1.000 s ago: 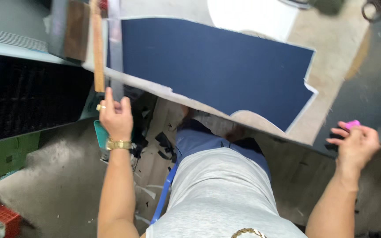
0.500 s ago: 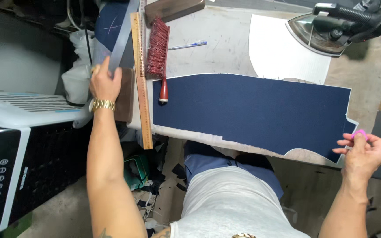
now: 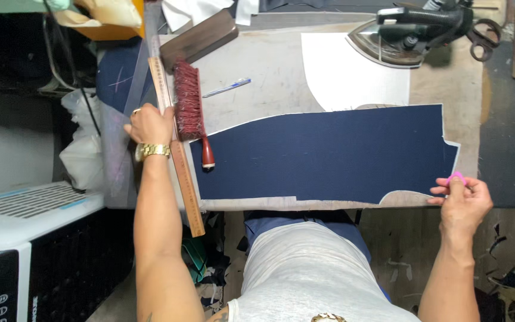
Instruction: The person traces a pattern onto blue fabric using tailor's chalk and a ruler, then cuts along the marked lines with large shears and irons the piece.
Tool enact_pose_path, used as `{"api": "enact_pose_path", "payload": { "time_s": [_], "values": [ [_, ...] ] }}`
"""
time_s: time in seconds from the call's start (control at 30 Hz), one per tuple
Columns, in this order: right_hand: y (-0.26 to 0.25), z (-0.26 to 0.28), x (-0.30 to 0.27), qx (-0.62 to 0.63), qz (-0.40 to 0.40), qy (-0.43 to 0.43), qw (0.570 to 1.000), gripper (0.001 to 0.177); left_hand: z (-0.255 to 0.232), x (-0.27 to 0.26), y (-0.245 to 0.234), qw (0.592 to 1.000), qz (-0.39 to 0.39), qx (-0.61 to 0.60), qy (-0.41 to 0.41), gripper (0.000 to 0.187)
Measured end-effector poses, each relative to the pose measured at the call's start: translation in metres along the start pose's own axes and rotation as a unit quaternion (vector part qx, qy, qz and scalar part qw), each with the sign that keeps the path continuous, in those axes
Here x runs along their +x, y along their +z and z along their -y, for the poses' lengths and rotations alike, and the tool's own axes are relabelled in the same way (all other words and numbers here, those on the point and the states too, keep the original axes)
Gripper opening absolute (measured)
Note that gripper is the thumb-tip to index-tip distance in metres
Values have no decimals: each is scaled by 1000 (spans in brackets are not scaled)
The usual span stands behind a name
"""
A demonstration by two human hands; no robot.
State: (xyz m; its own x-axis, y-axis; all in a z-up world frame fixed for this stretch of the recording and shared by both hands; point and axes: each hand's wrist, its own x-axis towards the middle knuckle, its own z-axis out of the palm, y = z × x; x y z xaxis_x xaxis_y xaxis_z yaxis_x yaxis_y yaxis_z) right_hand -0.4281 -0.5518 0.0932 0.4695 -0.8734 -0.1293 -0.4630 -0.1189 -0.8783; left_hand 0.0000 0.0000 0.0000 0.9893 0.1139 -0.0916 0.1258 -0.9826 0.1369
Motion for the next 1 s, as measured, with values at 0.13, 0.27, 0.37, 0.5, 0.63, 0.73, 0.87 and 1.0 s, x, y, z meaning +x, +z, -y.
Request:
{"api": "enact_pose_path", "payload": {
  "time_s": [0.13,0.27,0.37,0.5,0.63,0.73,0.87,1.0],
  "values": [
    [-19,-1,-10,-14,-6,19,1000,13,10,-11,-9,995,35,-89,18,20],
    [-35,-9,-14,-19,-19,32,999,12,16,-31,-27,974,-23,-213,71,19],
    [-44,-29,-12,-16,-19,36,999,13,12,-63,-42,961,-55,-254,93,13],
    [-46,-25,-2,-8,-6,48,999,12,-7,-128,-46,940,-118,-306,98,13],
    [-51,-24,34,-6,17,48,999,16,-67,-196,-32,873,-98,-475,57,16],
    [-65,-33,67,-1,53,47,998,12,-109,-247,-20,831,-58,-553,-4,17],
    [-56,-29,121,-4,120,7,993,14,-165,-272,-1,916,-71,-395,6,13],
    [-54,-40,147,-24,133,-14,991,11,-177,-282,-7,961,-118,-229,104,13]
  ]
}}
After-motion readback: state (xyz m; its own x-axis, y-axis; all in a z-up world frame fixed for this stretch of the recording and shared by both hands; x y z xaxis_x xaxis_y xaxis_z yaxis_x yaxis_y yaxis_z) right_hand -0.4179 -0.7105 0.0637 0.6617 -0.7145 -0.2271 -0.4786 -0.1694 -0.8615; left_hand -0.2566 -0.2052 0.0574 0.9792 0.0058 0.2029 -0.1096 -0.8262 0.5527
